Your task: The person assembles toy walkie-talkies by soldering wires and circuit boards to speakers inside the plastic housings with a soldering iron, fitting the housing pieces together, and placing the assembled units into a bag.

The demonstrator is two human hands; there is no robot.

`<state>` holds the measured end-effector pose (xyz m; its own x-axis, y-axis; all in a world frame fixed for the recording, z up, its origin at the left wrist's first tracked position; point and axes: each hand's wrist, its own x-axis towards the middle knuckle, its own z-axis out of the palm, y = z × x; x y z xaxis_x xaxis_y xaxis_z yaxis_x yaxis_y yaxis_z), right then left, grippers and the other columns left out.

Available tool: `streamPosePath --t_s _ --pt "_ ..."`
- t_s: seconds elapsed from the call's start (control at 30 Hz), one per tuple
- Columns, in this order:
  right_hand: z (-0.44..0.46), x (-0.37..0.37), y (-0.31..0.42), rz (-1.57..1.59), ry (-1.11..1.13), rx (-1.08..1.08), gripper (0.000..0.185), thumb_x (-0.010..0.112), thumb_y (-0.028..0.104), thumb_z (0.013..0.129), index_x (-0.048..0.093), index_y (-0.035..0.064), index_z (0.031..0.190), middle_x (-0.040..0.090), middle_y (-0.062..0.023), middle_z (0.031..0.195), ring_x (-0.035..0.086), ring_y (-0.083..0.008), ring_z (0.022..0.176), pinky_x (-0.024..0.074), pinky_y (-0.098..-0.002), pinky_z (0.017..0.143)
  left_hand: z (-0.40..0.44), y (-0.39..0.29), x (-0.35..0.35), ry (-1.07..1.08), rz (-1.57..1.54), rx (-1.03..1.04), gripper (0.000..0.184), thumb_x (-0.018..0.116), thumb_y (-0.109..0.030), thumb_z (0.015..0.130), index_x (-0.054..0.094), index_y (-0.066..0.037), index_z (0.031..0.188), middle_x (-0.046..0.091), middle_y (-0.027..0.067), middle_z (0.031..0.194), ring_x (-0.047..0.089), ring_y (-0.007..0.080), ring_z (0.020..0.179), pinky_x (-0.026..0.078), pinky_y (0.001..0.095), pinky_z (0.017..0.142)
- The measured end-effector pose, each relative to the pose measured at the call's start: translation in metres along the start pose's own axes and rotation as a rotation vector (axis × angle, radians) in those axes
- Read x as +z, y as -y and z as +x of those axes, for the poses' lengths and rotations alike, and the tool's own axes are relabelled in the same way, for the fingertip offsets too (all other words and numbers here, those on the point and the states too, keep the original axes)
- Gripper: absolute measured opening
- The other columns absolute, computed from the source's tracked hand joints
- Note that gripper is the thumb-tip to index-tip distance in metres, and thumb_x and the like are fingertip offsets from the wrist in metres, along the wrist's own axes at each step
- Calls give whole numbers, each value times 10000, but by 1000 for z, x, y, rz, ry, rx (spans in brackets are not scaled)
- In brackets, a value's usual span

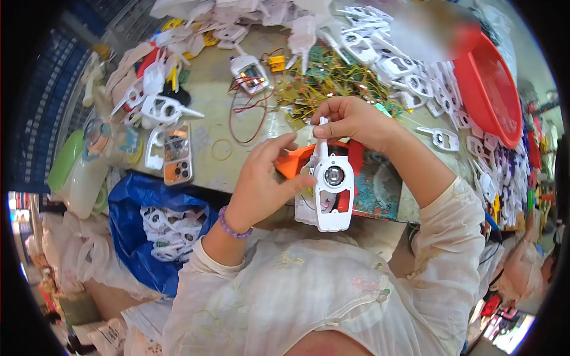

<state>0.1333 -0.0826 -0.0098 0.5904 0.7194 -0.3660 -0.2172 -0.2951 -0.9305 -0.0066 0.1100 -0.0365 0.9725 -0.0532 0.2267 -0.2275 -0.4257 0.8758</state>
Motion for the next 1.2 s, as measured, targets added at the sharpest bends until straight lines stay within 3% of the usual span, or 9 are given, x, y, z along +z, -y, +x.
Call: streamPosePath --t_s 0.17,0.27,0.43,0.63,0.67,0.8,0.97,1.03,1.2 --pt "7 31 21 -124 -96 -122 303 736 195 808 602 -1 996 629 -61 872 609 -120 789 503 -248 728 -18 -18 -12 38 -55 -75 860 833 -383 638 462 34 1292 575 230 1184 577 337 1095 449 375 933" --pt "8 63 21 71 -27 -129 293 717 106 820 570 5 1053 629 -43 880 600 -115 796 497 -246 723 -36 -20 -39 129 -176 -282 826 849 -281 639 457 23 1298 600 141 1156 579 216 1069 439 315 936" --pt "-28 88 25 39 93 -337 483 640 52 870 421 7 1298 522 -105 1188 525 -145 1047 505 -294 792 -78 9 -157 441 165 -300 726 864 -266 600 554 -13 1206 626 91 1101 593 186 1001 458 303 885" --pt "-75 71 4 -205 34 -380 373 649 55 858 524 16 1208 615 -55 1057 595 -132 902 488 -259 774 -147 100 -245 862 847 -1094 732 832 -219 516 603 -85 1198 681 140 972 659 245 823 527 353 701" --pt "-81 69 1 -254 56 -368 386 659 60 853 524 22 1212 617 -54 1057 595 -132 907 489 -257 770 -174 139 -261 887 790 -1036 718 817 -255 516 615 -115 1190 690 136 946 667 271 750 533 371 645" --pt "-103 64 -18 -343 -30 -385 368 701 84 829 560 19 1162 631 -63 1019 600 -138 861 496 -258 741 -133 91 -228 852 1280 -902 615 787 -310 545 672 -153 1128 678 101 1047 635 291 984 494 425 834" --pt "-127 66 -36 -444 -221 -524 270 702 51 796 621 18 1051 652 -115 942 634 -241 823 503 -316 726 -38 53 -197 531 492 -451 297 686 -269 794 684 -32 973 683 134 915 652 265 880 507 342 785" --pt "-133 73 -48 -419 -314 -558 258 706 50 790 629 17 1034 655 -118 929 635 -248 813 504 -321 721 16 63 -181 409 548 -178 286 653 -250 844 664 -26 1022 667 136 954 643 232 924 504 323 802" --pt "-155 80 -72 -409 -542 -604 243 707 23 769 647 14 1004 663 -136 945 639 -259 790 499 -321 702 158 127 -139 -7 394 8 315 658 -235 825 658 -44 1076 670 151 1026 645 249 954 505 354 831"
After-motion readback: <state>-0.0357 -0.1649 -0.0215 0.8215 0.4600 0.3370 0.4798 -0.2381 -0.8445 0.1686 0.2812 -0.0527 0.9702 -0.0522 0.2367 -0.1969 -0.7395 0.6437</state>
